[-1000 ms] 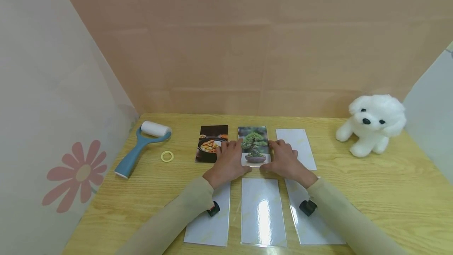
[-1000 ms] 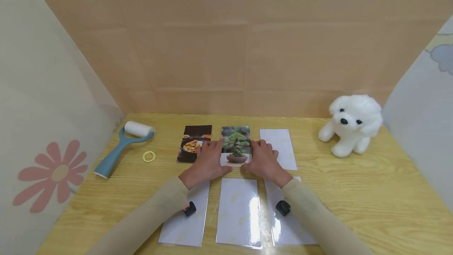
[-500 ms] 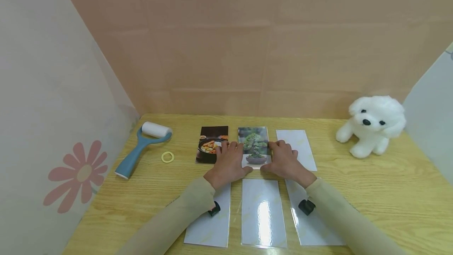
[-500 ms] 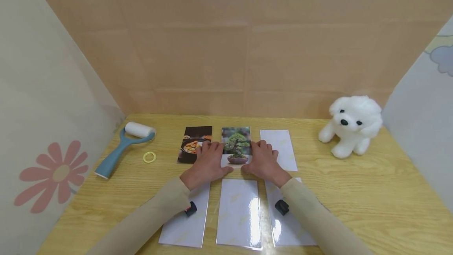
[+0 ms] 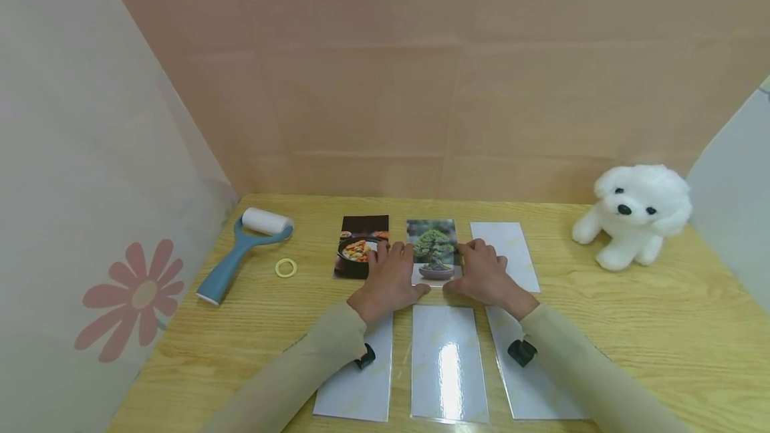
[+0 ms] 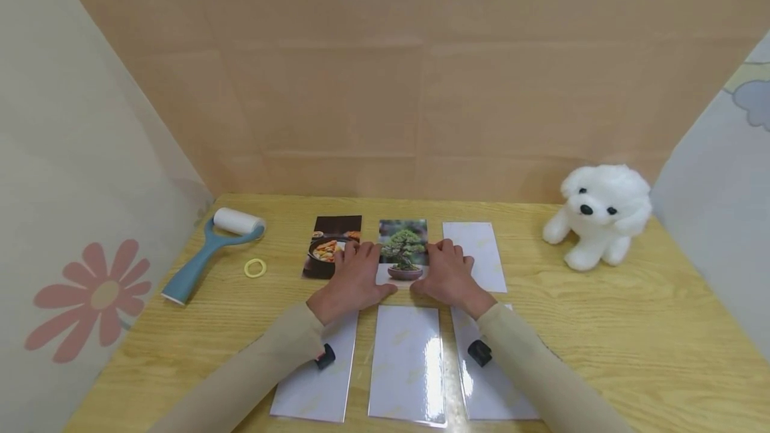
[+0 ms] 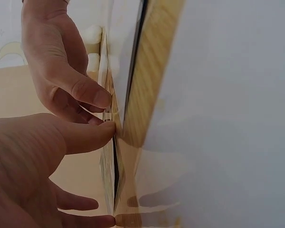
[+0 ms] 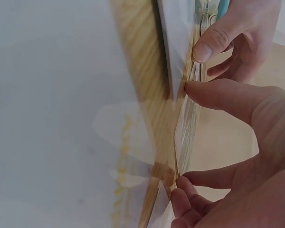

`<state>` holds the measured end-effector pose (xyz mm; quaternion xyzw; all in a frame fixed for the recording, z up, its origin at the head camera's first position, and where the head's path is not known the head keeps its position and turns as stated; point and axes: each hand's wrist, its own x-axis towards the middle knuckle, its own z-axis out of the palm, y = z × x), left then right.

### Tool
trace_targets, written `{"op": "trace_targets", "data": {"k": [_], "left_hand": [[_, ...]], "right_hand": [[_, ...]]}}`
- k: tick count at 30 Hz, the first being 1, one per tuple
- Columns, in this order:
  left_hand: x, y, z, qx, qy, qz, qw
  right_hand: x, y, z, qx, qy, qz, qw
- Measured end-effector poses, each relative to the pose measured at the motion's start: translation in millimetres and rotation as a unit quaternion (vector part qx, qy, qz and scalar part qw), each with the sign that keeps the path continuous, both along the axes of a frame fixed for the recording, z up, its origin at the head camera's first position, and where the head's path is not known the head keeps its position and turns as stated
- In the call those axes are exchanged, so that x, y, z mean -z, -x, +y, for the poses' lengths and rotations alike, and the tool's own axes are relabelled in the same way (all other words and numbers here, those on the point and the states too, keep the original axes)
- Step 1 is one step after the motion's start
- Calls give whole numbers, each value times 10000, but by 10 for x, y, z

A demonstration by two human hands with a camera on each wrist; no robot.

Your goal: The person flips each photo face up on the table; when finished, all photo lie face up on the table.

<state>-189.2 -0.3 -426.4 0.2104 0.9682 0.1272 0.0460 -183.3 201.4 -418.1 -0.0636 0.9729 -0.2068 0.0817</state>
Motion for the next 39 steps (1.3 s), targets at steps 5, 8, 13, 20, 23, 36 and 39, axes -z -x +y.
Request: {"op": "trace_targets", "data": {"k": [5, 8, 13, 20, 23, 36, 39], "left_hand": [[5, -1, -5, -36, -60, -60, 10000], [2, 1, -5, -67, -55, -101, 9999], [0, 0, -3, -73, -34, -109, 9999], [-6, -3, -3, -96, -74, -130, 9998], [-11, -6, -7, -98, -146, -177, 9997], [-111, -86, 24, -22, -516, -138, 9986], [-132, -102, 45, -21, -604, -166, 9980]], "right_hand": [[-6, -1, -6, -11, 33, 2, 10000], [-10, 0, -8, -37, 52, 36, 10000], [-4, 0, -9, -55, 57, 60, 10000], [-3, -8, -25, -33, 13, 102, 9999], [-13, -18, -30, 7, 33, 167, 9999], [-60, -133, 97, 91, 1281, 1186, 9846], [-69, -156, 119, -15, 1398, 1385, 9804]]}}
